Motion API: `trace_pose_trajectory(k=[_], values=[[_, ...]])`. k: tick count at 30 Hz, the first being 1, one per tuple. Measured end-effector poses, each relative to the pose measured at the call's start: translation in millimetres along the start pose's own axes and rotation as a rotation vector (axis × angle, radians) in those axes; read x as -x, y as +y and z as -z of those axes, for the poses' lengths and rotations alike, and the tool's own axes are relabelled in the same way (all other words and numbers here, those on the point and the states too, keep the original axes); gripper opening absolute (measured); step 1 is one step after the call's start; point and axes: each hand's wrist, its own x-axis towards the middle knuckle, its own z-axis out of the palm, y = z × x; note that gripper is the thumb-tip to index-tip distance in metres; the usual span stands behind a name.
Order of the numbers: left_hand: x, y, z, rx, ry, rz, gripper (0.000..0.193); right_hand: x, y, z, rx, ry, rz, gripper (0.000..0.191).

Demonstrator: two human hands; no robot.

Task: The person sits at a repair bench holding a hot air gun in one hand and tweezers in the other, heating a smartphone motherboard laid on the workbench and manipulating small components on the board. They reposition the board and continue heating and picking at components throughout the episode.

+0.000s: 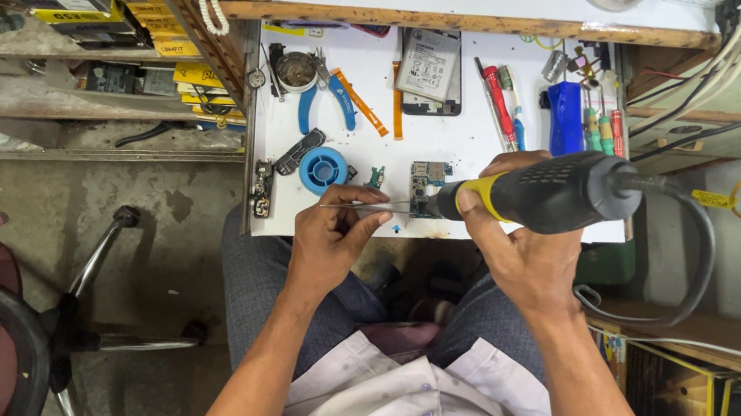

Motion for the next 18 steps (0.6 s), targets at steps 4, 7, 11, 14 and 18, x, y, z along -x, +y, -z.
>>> trace_pose_trajectory(k=[4, 7, 11, 14, 18], values=[[-0.3, 1.2, -0.5, 0.025, 0.006, -0.043, 0.019, 0.2, -0.7, 1.6, 0.032, -0.013, 0.029, 0.020], [0.6, 1.0, -0.6, 0.029, 0.008, -0.052, 0.019, 0.1, -0.6, 0.9, 0.032, -0.016, 0.040, 0.021], [-0.5, 0.1, -0.9, 0.024, 0.006, -0.034, 0.018, -0.1, -1.1, 0.3, 0.036, -0.008, 0.037, 0.020], [-0.3, -1.0, -0.8, 0.029, 0.003, -0.024, 0.019, 0.1, -1.5, 0.3, -0.003, -0.001, 0.004, 0.021], [-0.4, -1.5, -1.3, 0.030, 0.005, -0.032, 0.018, -0.7, -1.3, 1.5, 0.029, 0.003, 0.060, 0.020]])
